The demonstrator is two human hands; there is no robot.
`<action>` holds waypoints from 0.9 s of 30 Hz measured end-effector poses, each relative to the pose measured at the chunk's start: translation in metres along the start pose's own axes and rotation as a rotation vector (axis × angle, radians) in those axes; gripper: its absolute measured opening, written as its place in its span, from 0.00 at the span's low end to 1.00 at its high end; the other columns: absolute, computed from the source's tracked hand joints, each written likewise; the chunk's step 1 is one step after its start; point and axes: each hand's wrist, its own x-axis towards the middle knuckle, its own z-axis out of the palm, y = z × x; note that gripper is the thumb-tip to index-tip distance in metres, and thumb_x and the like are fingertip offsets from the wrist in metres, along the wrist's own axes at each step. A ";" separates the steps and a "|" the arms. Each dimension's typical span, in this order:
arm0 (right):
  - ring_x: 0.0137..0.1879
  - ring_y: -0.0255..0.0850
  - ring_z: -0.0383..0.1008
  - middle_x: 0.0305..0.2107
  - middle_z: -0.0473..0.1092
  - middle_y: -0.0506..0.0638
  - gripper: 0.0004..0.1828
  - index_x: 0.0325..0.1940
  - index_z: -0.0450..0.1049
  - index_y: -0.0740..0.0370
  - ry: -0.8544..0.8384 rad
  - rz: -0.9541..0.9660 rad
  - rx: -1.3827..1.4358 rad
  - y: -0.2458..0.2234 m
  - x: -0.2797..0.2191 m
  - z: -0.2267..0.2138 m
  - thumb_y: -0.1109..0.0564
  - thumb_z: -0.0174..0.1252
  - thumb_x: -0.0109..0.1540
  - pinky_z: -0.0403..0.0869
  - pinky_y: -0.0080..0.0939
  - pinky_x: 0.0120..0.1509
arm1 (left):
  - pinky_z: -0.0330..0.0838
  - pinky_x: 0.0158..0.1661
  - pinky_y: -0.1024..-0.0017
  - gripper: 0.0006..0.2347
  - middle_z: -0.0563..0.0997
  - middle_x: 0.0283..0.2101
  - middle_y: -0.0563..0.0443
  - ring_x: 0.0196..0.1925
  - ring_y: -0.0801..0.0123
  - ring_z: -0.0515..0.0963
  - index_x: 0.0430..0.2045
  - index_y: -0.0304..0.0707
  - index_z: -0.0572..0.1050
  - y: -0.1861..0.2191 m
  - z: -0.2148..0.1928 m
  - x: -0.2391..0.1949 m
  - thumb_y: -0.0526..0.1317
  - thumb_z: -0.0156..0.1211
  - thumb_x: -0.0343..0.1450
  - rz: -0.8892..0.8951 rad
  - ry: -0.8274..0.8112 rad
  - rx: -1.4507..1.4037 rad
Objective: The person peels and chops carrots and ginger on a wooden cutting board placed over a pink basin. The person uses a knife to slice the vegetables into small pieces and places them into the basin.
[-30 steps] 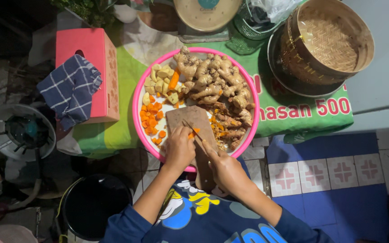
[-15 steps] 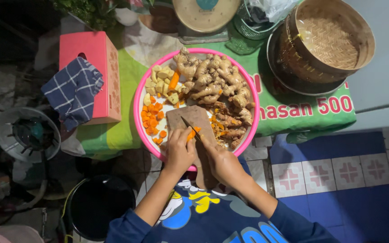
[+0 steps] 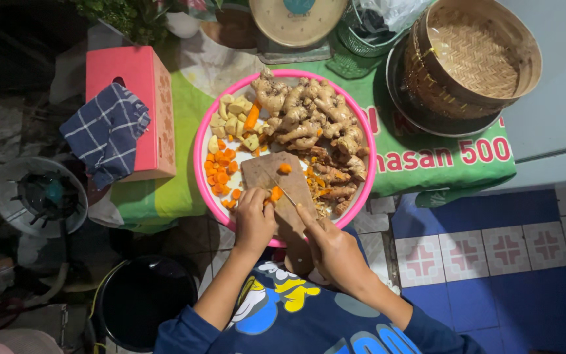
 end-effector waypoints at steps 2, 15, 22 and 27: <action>0.30 0.60 0.76 0.34 0.71 0.61 0.36 0.74 0.60 0.47 -0.009 0.001 -0.017 -0.001 0.000 0.001 0.61 0.58 0.61 0.74 0.55 0.32 | 0.70 0.45 0.54 0.04 0.77 0.37 0.38 0.44 0.43 0.75 0.29 0.30 0.73 0.000 0.000 0.000 0.26 0.59 0.64 -0.002 -0.011 -0.010; 0.29 0.61 0.76 0.30 0.71 0.62 0.37 0.74 0.60 0.48 -0.069 0.032 -0.035 0.001 0.000 0.006 0.61 0.57 0.60 0.75 0.56 0.33 | 0.69 0.47 0.55 0.07 0.77 0.38 0.38 0.45 0.43 0.74 0.33 0.30 0.74 -0.002 0.000 0.002 0.27 0.60 0.64 -0.013 -0.051 0.004; 0.29 0.61 0.76 0.30 0.71 0.62 0.39 0.75 0.58 0.49 -0.096 0.033 -0.071 0.000 -0.002 0.004 0.62 0.58 0.60 0.75 0.55 0.33 | 0.68 0.49 0.53 0.09 0.76 0.40 0.36 0.47 0.41 0.73 0.36 0.29 0.73 -0.003 0.004 0.002 0.26 0.58 0.63 -0.001 -0.039 0.023; 0.30 0.62 0.76 0.30 0.70 0.63 0.44 0.75 0.57 0.53 -0.133 0.039 -0.055 -0.002 0.000 0.004 0.64 0.59 0.54 0.75 0.56 0.33 | 0.69 0.48 0.54 0.08 0.77 0.39 0.35 0.47 0.41 0.74 0.32 0.28 0.73 -0.002 0.003 0.003 0.25 0.57 0.62 -0.004 -0.057 0.009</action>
